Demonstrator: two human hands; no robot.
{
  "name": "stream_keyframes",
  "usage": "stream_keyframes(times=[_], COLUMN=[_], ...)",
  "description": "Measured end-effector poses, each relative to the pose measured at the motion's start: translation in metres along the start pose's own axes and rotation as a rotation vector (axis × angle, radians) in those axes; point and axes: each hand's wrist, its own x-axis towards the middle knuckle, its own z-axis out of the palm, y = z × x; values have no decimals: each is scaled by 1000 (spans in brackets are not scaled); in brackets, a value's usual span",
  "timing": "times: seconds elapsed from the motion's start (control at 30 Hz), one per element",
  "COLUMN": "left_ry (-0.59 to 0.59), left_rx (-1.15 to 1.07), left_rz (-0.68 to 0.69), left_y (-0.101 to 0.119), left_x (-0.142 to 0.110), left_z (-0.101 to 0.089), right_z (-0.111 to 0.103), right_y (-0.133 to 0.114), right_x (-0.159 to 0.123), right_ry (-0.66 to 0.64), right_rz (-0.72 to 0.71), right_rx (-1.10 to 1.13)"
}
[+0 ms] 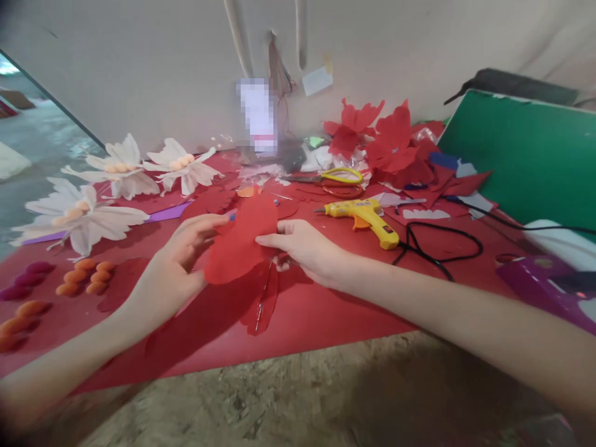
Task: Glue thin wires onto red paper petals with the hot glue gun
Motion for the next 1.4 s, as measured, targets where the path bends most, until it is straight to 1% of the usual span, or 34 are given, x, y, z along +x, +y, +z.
stream_keyframes(times=[0.07, 0.1, 0.17, 0.2, 0.23, 0.3, 0.37, 0.43, 0.53, 0.6, 0.63, 0.7, 0.83, 1.03, 1.13, 1.23, 1.4], left_ry=[57, 67, 47, 26, 1, -48, -95, -149, -194, -200, -204, -226, -249, -164, -171, -187, -232], left_rx=[250, 333, 401, 399, 390, 388, 442, 506, 511, 496, 496, 504, 533, 541, 534, 531, 523], left_rz=[215, 333, 528, 579, 600, 578, 536, 548, 570, 529, 504, 503, 573, 679, 679, 643, 615], left_y=[-6, -9, -13, -15, -15, -16, -16, -17, -19, -19, -19, -20, -22, -23, -20, -18, -19], left_x=[-8, -13, -21, -25, -28, -35, -39, -41, -43, -45, -45, -46, -44, -38, -37, -38, -40], left_z=[-3, -4, -6, -7, -7, -7, -6, -5, -2, 0, 0, 1, 1, 3, 3, 4, 7], right_z=[1, 1, 0, 0, -1, -2, -3, -5, -7, -9, -9, -10, -10, -7, -6, -5, -3], right_y=[1, 2, 2, 1, 1, -2, -4, -6, -5, -3, -2, 0, 3, 5, 6, 7, 5], right_x=[0, 0, 1, 3, 5, 11, 16, 21, 24, 25, 26, 28, 32, 34, 35, 35, 34], right_ry=[-46, -81, -153, -178, -188, -183, -163, -143, -118, -112, -112, -115, -93, -93, -70, -45, -41], right_rz=[63, 84, 98, 87, 60, -33, -129, -198, -256, -274, -275, -268, -238, -190, -197, -194, -192], right_rx=[-14, -37, -110, -169, -238, -381, -521, -654, -825, -892, -913, -928, -929, -978, -988, -1003, -1020])
